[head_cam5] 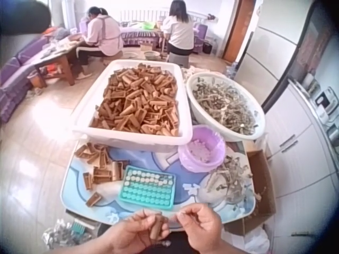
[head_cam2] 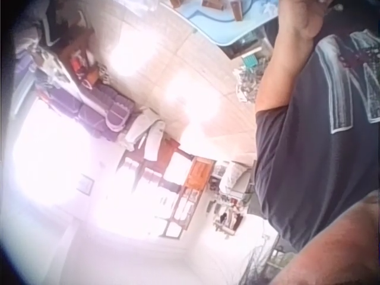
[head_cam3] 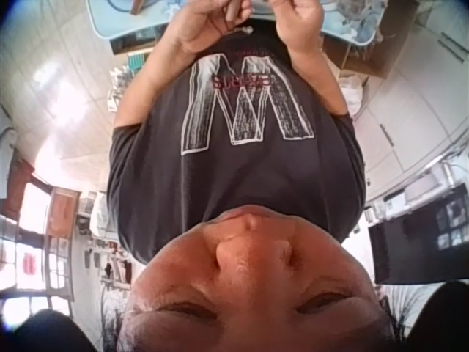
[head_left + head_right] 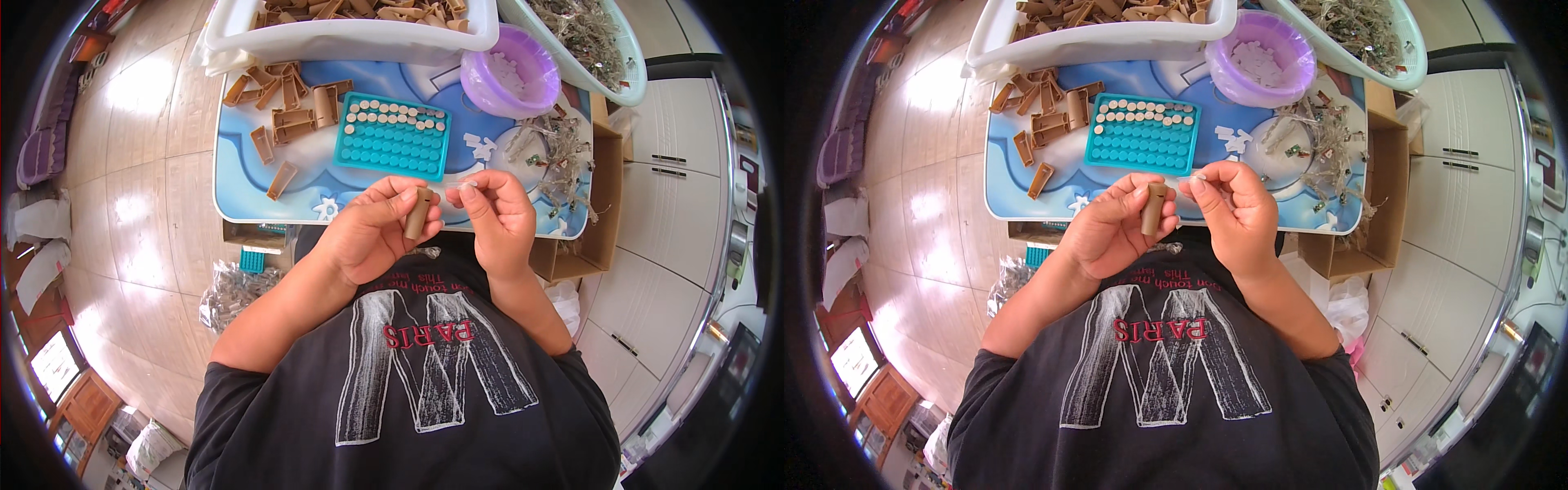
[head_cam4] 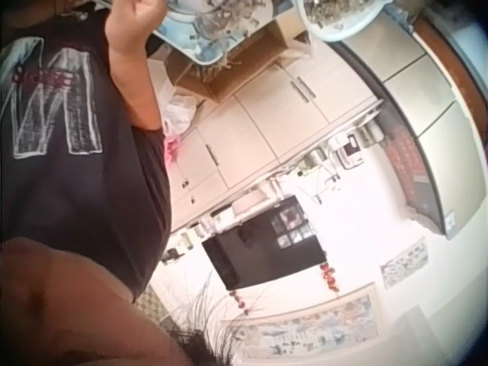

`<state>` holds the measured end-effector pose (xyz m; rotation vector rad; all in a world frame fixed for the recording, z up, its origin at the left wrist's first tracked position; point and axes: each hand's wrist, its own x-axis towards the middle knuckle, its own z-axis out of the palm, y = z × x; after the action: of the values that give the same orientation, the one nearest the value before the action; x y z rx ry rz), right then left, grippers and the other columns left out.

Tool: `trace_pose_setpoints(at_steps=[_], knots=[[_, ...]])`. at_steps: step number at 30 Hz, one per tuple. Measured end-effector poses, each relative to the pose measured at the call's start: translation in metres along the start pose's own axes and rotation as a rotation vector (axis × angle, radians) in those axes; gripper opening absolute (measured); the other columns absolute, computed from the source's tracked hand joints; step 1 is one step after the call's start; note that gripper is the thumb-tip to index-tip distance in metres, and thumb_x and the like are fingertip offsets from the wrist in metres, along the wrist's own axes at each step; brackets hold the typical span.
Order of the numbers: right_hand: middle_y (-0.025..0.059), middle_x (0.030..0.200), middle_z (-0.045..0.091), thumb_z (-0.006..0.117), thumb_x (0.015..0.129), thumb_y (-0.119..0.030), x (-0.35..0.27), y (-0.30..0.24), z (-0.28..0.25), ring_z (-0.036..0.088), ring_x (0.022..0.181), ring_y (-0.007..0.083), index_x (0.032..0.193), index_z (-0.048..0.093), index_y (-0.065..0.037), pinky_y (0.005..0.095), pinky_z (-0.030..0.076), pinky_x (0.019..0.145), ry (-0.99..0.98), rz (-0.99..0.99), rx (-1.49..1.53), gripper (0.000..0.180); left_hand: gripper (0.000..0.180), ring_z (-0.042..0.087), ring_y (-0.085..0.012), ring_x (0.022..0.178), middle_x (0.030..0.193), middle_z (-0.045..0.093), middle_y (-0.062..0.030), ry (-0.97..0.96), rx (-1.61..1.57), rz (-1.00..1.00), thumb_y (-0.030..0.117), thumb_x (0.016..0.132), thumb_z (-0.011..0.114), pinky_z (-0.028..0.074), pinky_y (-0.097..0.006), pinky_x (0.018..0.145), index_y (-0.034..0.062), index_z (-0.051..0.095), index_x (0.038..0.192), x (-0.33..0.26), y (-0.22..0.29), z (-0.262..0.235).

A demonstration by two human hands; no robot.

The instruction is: The person assembles small metal and plastic electrical components into cardboard tubes, then heats the assembled parts with a lighter.

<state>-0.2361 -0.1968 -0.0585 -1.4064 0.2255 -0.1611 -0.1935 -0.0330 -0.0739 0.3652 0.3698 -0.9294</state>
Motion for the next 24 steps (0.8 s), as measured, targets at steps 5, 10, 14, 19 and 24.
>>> trace_pose_setpoints(at_steps=[5,10,14,19,24], knots=[[0.0089,0.084,0.061,0.063,0.08,0.001,0.01,-0.001,-0.005,0.059,0.074,0.0174,0.084,0.059,0.0,0.0257,0.047,0.067,-0.142,-0.454,-0.529,0.006,0.013,0.061,-0.0211,0.089,0.099,0.062,-0.0117,-0.017,-0.018,0.005,0.012,0.091,0.053,0.051,-0.035,0.085,0.0029,0.055,0.1,0.001,-0.001,-0.004],[0.01,0.084,0.061,0.066,0.075,0.002,0.005,-0.007,0.002,0.059,0.073,0.0225,0.083,0.06,0.0,0.0304,0.047,0.064,-0.139,-0.499,-0.556,0.011,0.012,0.062,-0.0231,0.09,0.1,0.061,-0.0129,-0.054,-0.006,0.037,0.01,0.091,0.052,0.051,-0.035,0.085,0.0018,0.055,0.1,0.003,-0.003,-0.005],[0.0102,0.083,0.062,0.067,0.073,0.003,0.007,-0.003,-0.001,0.059,0.072,0.023,0.082,0.06,0.0,0.0299,0.048,0.062,-0.153,-0.594,-0.613,0.012,0.013,0.062,-0.0237,0.089,0.1,0.061,-0.0145,-0.042,0.013,0.065,0.008,0.092,0.05,0.05,-0.036,0.086,-0.0003,0.054,0.101,0.001,-0.003,0.0],[0.0092,0.083,0.063,0.067,0.072,0.003,0.006,-0.001,0.0,0.06,0.072,0.0226,0.082,0.062,-0.001,0.0298,0.047,0.063,-0.13,-0.599,-0.598,0.013,0.015,0.061,-0.0226,0.088,0.096,0.061,-0.0125,-0.056,0.005,0.048,0.009,0.091,0.051,0.049,-0.036,0.087,-0.0001,0.055,0.102,0.0,-0.002,0.005],[0.012,0.086,0.062,0.063,0.077,0.004,0.007,0.002,-0.004,0.06,0.075,0.0221,0.084,0.059,0.001,0.0287,0.048,0.067,-0.175,-0.607,-0.633,0.009,0.014,0.059,-0.0172,0.077,0.082,0.06,-0.0081,0.115,0.051,0.043,0.009,0.091,0.052,0.048,-0.034,0.088,0.0009,0.056,0.102,-0.001,-0.002,0.024]])
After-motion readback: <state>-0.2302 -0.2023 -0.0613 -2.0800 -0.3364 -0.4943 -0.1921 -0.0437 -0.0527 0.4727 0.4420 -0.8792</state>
